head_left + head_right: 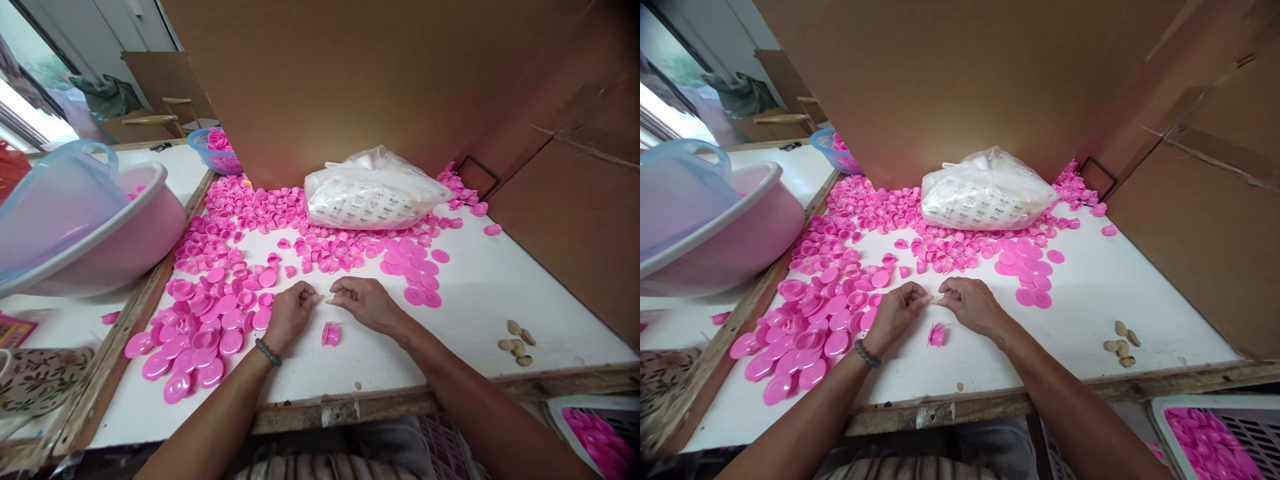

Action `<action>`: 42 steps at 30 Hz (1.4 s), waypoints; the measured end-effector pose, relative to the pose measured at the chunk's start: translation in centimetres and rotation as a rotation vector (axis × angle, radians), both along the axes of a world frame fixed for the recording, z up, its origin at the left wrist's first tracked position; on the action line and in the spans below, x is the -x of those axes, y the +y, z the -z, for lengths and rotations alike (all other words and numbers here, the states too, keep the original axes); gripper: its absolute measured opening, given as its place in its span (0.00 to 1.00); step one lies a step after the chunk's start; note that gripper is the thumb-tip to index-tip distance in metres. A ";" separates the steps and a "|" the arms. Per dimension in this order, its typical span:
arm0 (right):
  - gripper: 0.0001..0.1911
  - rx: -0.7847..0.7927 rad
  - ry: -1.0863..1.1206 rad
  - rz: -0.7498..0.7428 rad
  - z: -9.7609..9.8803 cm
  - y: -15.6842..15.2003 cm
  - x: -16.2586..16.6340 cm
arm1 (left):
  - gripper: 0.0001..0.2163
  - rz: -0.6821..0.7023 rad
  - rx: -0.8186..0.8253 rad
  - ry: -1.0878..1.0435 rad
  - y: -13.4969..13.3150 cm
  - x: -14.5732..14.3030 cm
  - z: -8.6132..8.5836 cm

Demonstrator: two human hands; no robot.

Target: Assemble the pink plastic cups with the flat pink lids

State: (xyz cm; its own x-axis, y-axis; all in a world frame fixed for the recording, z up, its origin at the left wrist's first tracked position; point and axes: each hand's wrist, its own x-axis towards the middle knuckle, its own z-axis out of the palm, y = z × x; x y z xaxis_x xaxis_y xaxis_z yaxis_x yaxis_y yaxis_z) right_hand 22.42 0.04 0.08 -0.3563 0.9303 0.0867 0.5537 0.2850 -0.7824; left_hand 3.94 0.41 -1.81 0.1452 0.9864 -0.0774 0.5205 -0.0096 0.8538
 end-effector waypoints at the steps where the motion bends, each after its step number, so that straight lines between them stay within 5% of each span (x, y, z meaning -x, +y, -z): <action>1: 0.10 -0.001 0.004 -0.089 -0.6 -0.3 -0.2 | 0.09 -0.020 0.011 -0.006 0.1 0.2 0.0; 5: 0.16 -0.030 -0.082 -0.395 -1.2 -1.3 0.4 | 0.09 -0.047 0.026 -0.075 0.4 0.5 -0.1; 13: 0.12 -0.316 0.018 -0.147 2.3 0.0 1.5 | 0.14 -0.068 0.056 -0.138 0.1 -0.3 -1.1; 21: 0.11 -0.490 -0.230 -0.193 1.4 -0.8 0.7 | 0.17 -0.021 0.298 -0.512 -0.2 -0.7 -1.0; 35: 0.04 -0.165 -0.071 -0.062 2.5 -0.7 1.5 | 0.16 -0.099 0.505 -0.515 -0.4 -0.3 -0.8; 42: 0.12 0.128 0.134 -0.023 3.4 -0.2 1.2 | 0.12 -0.087 0.612 -0.438 0.2 -0.3 -1.6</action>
